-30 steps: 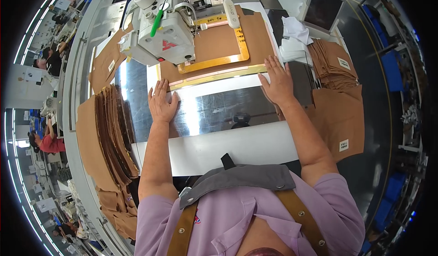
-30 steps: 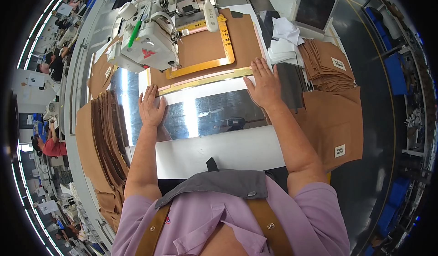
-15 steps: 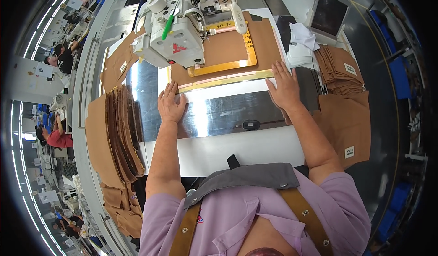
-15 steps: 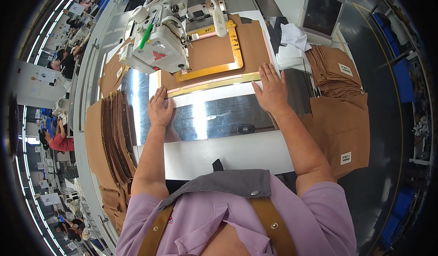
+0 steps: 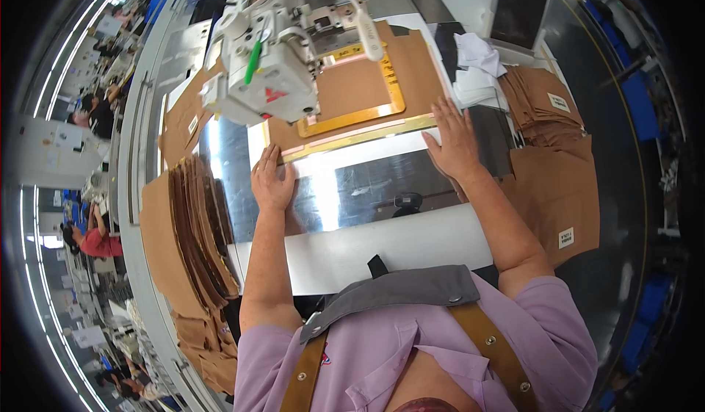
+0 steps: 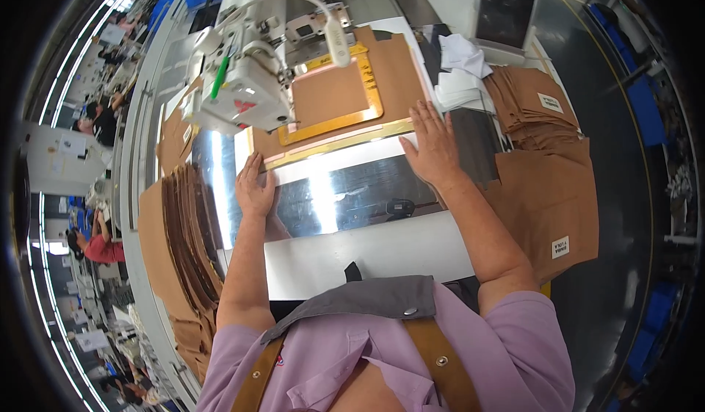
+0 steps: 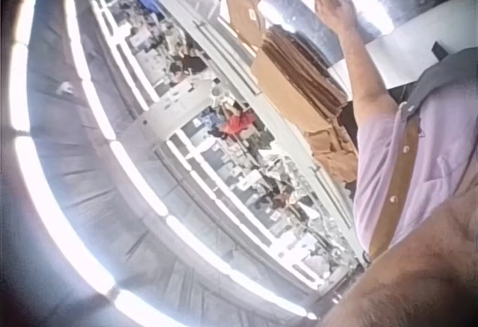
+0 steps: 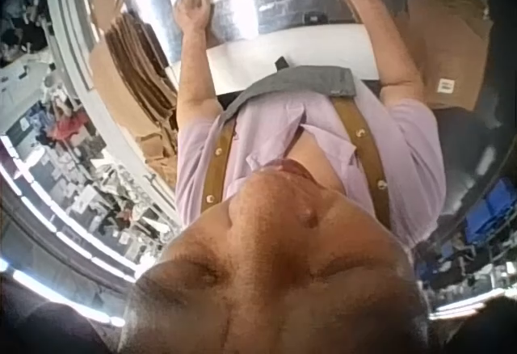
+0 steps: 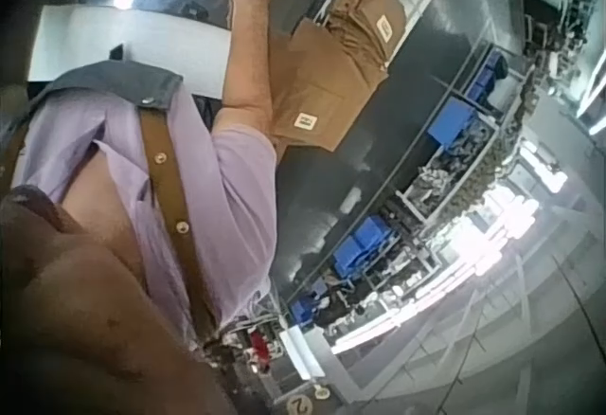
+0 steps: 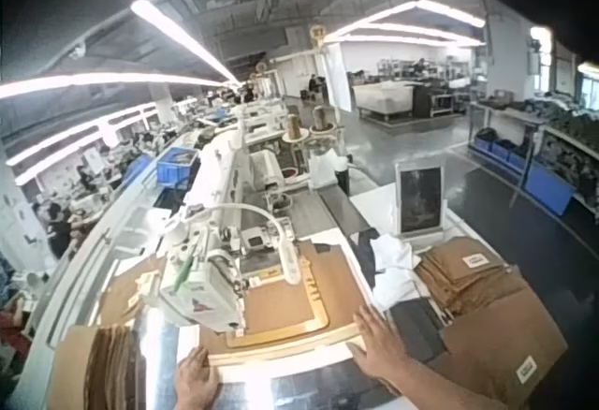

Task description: Sewing leather components or pockets onto leather sheets using an industrial sewing machine.

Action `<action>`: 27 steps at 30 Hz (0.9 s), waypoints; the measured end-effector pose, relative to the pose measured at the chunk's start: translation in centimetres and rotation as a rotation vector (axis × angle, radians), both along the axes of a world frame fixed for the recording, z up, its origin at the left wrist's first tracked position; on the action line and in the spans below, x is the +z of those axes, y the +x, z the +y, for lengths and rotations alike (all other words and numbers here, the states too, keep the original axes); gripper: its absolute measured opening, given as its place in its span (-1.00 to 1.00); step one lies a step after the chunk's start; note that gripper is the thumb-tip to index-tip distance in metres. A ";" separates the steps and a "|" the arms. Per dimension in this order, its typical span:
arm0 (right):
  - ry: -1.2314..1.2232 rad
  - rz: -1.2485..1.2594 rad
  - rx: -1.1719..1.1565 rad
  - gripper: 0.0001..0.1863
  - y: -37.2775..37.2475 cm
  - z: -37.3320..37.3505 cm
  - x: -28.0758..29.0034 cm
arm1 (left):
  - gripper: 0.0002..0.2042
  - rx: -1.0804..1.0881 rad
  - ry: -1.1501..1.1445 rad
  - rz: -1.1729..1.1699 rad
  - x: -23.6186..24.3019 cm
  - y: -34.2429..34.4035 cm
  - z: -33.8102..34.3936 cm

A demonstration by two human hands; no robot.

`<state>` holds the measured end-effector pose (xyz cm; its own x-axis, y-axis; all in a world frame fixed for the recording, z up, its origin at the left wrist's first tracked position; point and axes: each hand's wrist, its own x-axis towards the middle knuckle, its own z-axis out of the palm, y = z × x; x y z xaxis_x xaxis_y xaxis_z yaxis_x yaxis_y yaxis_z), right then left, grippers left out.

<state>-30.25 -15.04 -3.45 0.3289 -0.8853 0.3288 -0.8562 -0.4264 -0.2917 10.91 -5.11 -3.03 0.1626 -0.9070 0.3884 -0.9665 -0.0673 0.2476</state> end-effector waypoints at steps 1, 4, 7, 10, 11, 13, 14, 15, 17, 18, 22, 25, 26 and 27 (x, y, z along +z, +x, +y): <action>0.019 -0.025 0.016 -0.37 0.1 0.0 0.1 | -0.50 -0.022 -0.008 0.047 0.4 -0.1 0.0; -0.066 -0.093 0.057 -0.46 0.3 -0.2 -0.5 | -0.50 -0.037 -0.077 0.042 -0.4 0.7 0.6; -0.130 -0.245 0.071 -0.58 -0.8 -0.7 1.3 | -0.53 -0.022 -0.057 0.013 -0.6 1.3 1.2; -0.216 -0.241 -0.092 -0.69 -4.5 -2.5 4.5 | -0.54 -0.034 -0.020 0.047 -0.9 1.4 1.5; -0.330 -0.238 -0.196 -0.72 -6.2 -3.3 4.7 | -0.54 -0.057 -0.017 0.054 -0.7 1.2 1.5; -0.370 -0.165 -0.317 -0.71 -10.0 -5.0 5.0 | -0.56 -0.054 -0.006 0.033 -0.5 1.0 1.4; -0.407 -0.107 -0.418 -0.70 -11.5 -5.5 5.2 | -0.56 -0.063 -0.006 0.038 -0.4 1.0 1.3; -0.411 -0.100 -0.427 -0.70 -12.5 -5.3 6.2 | -0.56 -0.055 -0.013 0.006 -0.1 0.9 1.4; -0.302 0.066 -0.534 -0.67 -14.3 -4.8 8.0 | -0.57 -0.051 -0.031 -0.068 0.1 1.1 1.4; -0.302 0.068 -0.536 -0.67 -15.0 -4.6 7.8 | -0.57 -0.053 -0.031 -0.066 0.1 1.1 1.7; -0.106 0.041 -0.521 -0.66 -16.7 -4.4 7.0 | -0.60 -0.072 -0.040 -0.034 0.1 -0.2 2.7; -0.103 -0.008 -0.483 -0.66 -17.4 -4.3 6.5 | -0.62 -0.117 -0.046 0.023 0.3 -1.6 3.1; -0.103 -0.034 -0.469 -0.66 -17.8 -4.3 6.4 | -0.64 -0.142 -0.055 0.056 0.5 -2.1 3.1; -0.102 -0.035 -0.473 -0.66 -18.2 -4.4 6.3 | -0.66 -0.140 -0.049 0.061 0.8 -2.7 3.1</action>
<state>-48.45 -19.42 2.88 -0.1151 -0.8978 0.4251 -0.9535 -0.0201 -0.3007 8.26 -1.96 -2.20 0.0607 -0.9027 0.4259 -0.9486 0.0806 0.3060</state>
